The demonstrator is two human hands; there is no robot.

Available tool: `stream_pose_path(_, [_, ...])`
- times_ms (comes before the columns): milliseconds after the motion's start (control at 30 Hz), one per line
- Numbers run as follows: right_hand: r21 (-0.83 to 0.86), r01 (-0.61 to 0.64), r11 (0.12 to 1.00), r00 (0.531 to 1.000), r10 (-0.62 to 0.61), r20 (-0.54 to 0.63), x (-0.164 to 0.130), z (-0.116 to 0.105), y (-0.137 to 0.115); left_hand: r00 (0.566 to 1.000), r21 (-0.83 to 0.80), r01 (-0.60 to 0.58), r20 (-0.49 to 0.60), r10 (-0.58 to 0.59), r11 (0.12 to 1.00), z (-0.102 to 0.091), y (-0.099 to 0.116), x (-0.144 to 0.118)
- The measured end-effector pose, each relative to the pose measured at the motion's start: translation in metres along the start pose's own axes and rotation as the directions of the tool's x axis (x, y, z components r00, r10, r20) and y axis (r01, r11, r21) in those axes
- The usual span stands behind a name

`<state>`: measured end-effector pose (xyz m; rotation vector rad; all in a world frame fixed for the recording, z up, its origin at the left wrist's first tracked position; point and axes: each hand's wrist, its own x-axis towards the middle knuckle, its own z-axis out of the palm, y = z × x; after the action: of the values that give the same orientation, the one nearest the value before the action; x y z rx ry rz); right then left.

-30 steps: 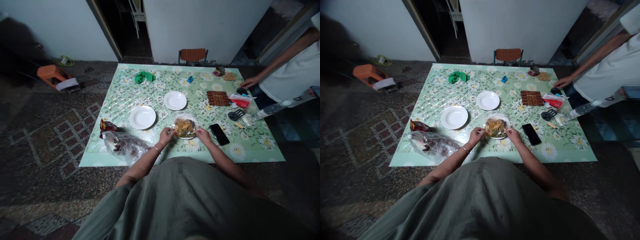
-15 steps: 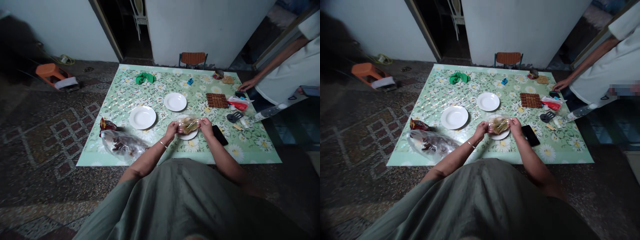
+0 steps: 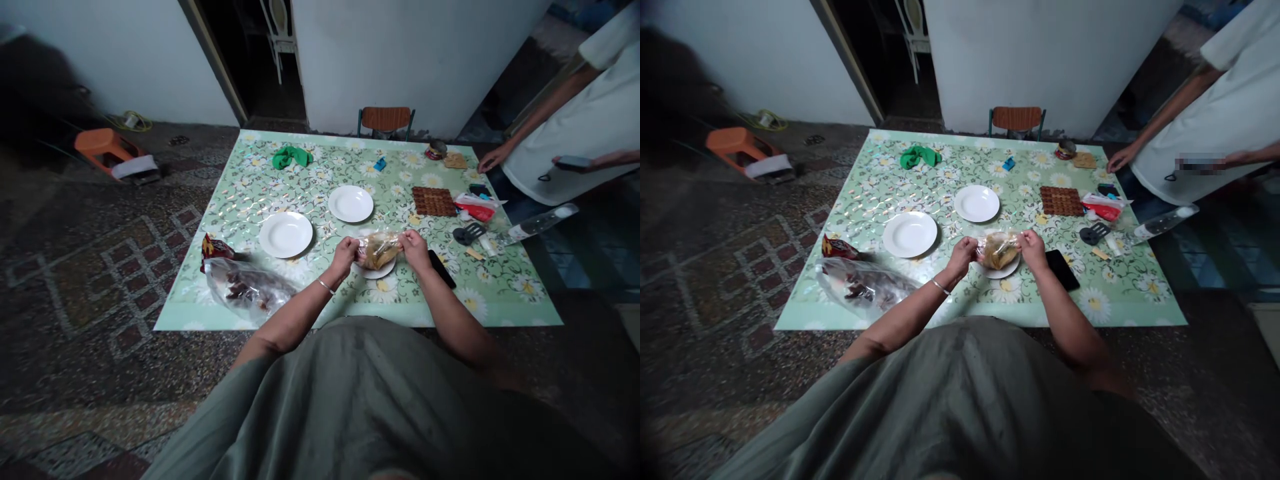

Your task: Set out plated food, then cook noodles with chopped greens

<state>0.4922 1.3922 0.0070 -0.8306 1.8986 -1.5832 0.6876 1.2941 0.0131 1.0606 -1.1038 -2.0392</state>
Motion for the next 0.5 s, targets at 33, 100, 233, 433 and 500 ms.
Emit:
stream_pose_path(33, [-0.008,0.000,1.000,1.000,0.000,-0.002,0.002,-0.002,0.001,1.000,-0.007,-0.016,0.004,0.016,1.000,-0.001,0.001,0.001])
stream_pose_path(100, [-0.071,-0.046,0.996,0.999,0.044,-0.022,0.000,-0.005,0.006,0.998,-0.016,-0.016,-0.053,0.016,1.000,-0.004,0.000,0.001])
stream_pose_path(233, [-0.436,0.016,0.900,0.999,0.003,0.043,-0.028,0.001,0.023,0.998,-0.009,-0.015,-0.064,0.014,1.000,-0.011,-0.006,-0.003])
stream_pose_path(433, [-0.745,0.122,0.655,0.988,-0.011,0.153,-0.053,0.041,0.025,0.954,0.210,-0.220,0.251,0.165,0.953,0.000,-0.017,-0.011])
stream_pose_path(500, [-0.777,0.054,0.627,0.994,0.044,0.105,-0.041,0.047,0.019,0.930,0.388,-0.347,0.256,0.262,0.854,-0.002,-0.020,-0.011])
